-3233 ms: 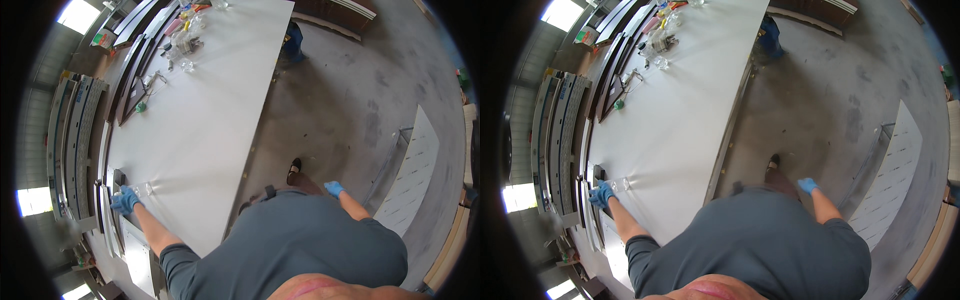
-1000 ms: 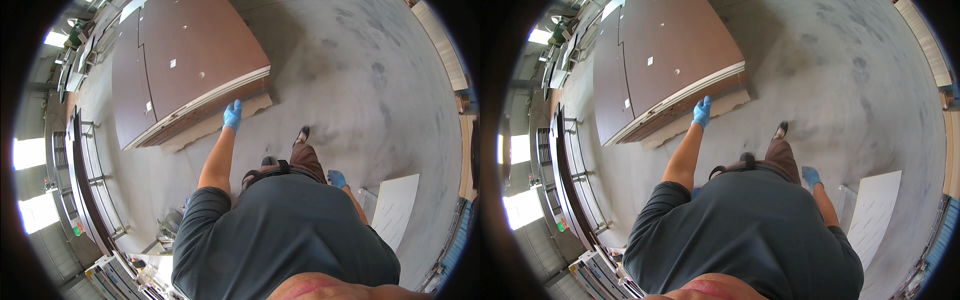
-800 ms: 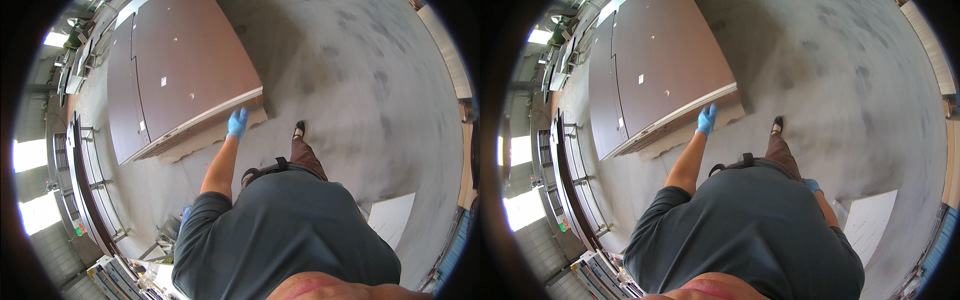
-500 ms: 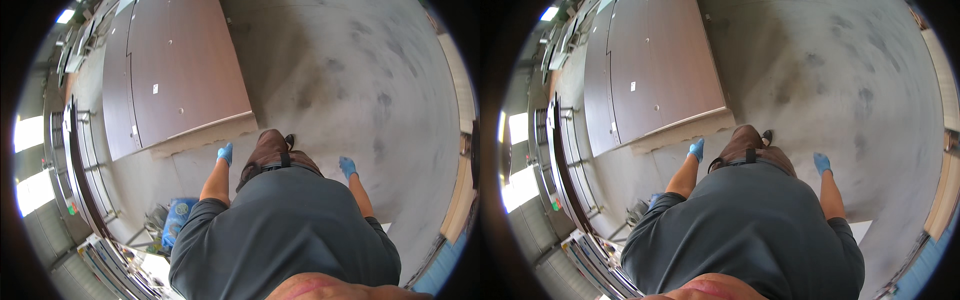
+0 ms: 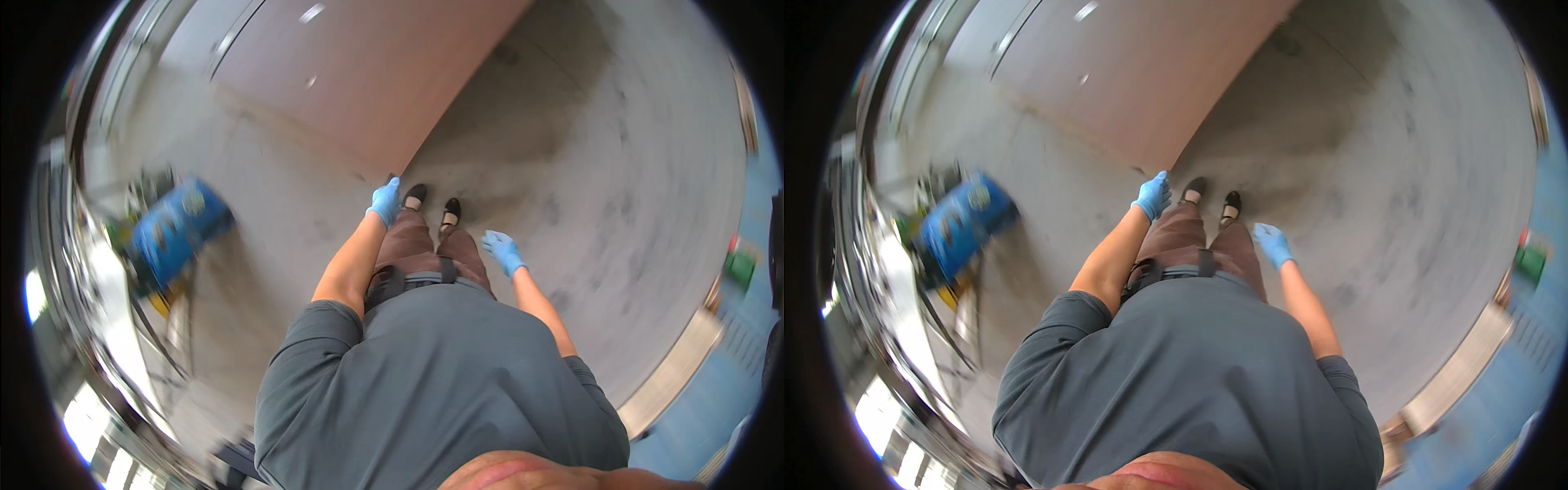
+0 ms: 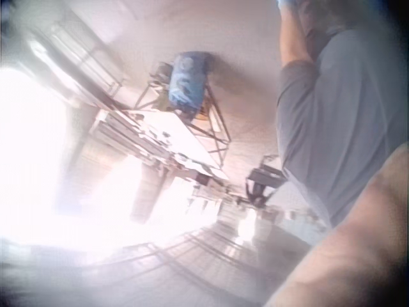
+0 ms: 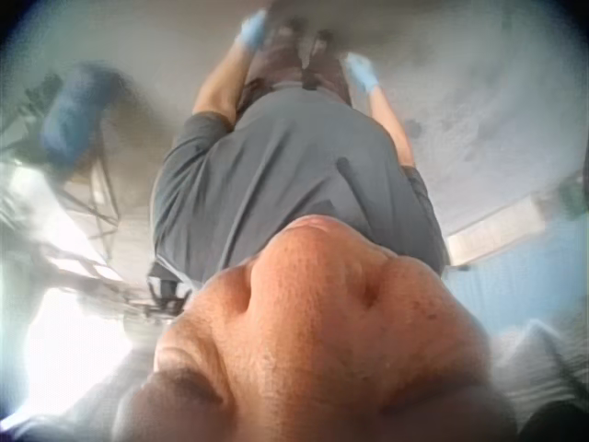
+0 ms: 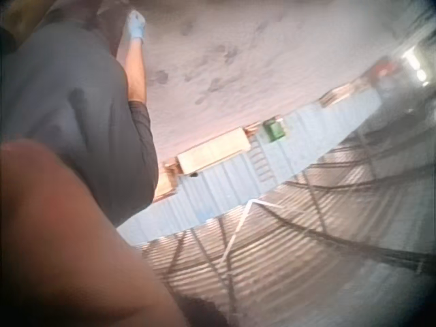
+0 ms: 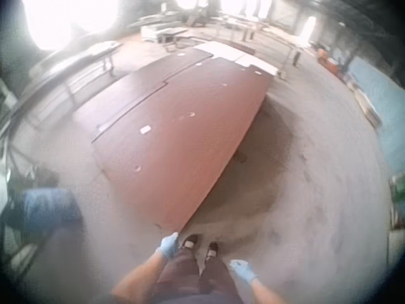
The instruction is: The person assembles flat-pack furniture by handling brown and white panels, wiping them with a cloth, and positioning them on a workbench. They also move and stack panels while another person works nearby.
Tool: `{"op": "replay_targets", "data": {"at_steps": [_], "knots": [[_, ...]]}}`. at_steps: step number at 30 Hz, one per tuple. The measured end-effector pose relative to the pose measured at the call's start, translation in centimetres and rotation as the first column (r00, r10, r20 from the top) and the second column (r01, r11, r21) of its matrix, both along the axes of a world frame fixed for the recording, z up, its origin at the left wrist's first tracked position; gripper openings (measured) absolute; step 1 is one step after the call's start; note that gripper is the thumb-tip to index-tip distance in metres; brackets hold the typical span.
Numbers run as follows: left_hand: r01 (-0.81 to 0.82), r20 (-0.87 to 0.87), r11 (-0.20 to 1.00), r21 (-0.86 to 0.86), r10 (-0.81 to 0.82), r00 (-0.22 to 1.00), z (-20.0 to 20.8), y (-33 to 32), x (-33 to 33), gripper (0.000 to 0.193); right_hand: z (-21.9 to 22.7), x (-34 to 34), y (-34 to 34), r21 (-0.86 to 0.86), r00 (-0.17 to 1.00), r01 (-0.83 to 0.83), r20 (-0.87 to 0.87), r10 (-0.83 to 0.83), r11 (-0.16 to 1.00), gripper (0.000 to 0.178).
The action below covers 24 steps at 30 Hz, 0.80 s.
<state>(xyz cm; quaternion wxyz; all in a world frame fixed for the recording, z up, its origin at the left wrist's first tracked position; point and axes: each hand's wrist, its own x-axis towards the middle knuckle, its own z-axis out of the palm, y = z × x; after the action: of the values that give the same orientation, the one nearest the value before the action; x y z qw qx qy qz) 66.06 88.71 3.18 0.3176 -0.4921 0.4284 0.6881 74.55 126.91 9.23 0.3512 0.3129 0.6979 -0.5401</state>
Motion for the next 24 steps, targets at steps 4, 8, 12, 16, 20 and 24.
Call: {"op": "replay_targets", "data": {"at_steps": [4, 8, 12, 16, 20, 24], "knots": [[-0.468, 0.15, 0.874, 0.131, 0.449, 0.881, 0.5, 3.7, 4.0, 0.05, 2.1, -9.1, -3.9, 0.006, 0.922, -0.342, 0.196, 0.334, 0.94, 0.058], [-0.665, 0.155, 0.71, 0.229, 0.648, 0.746, 0.1, 7.3, 5.3, 0.068, 0.5, -16.3, -9.3, 0.018, 0.874, -0.388, 0.323, 0.362, 0.921, 0.064], [-0.755, 0.169, 0.525, 0.393, 0.766, 0.62, 0.4, 6.6, 4.9, 0.078, -1.3, -19.6, -17.7, -0.11, 0.908, -0.271, 0.301, 0.292, 0.956, 0.093], [-0.755, 0.174, 0.457, 0.47, 0.791, 0.587, 0.3, 5.0, 3.6, 0.076, -3.1, -21.1, -25.0, -0.141, 0.942, -0.107, 0.303, 0.146, 0.984, 0.106], [-0.794, 0.254, 0.304, 0.526, 0.835, 0.488, -1.4, 4.4, 2.4, 0.073, -5.2, -21.8, -29.4, -0.159, 0.956, 0.071, 0.292, -0.022, 0.985, 0.108], [-0.817, 0.371, 0.189, 0.545, 0.82, 0.437, -2.7, 4.6, 0.7, 0.071, -6.6, -23.1, -29.9, -0.123, 0.952, 0.165, 0.278, -0.125, 0.979, 0.101]]}}
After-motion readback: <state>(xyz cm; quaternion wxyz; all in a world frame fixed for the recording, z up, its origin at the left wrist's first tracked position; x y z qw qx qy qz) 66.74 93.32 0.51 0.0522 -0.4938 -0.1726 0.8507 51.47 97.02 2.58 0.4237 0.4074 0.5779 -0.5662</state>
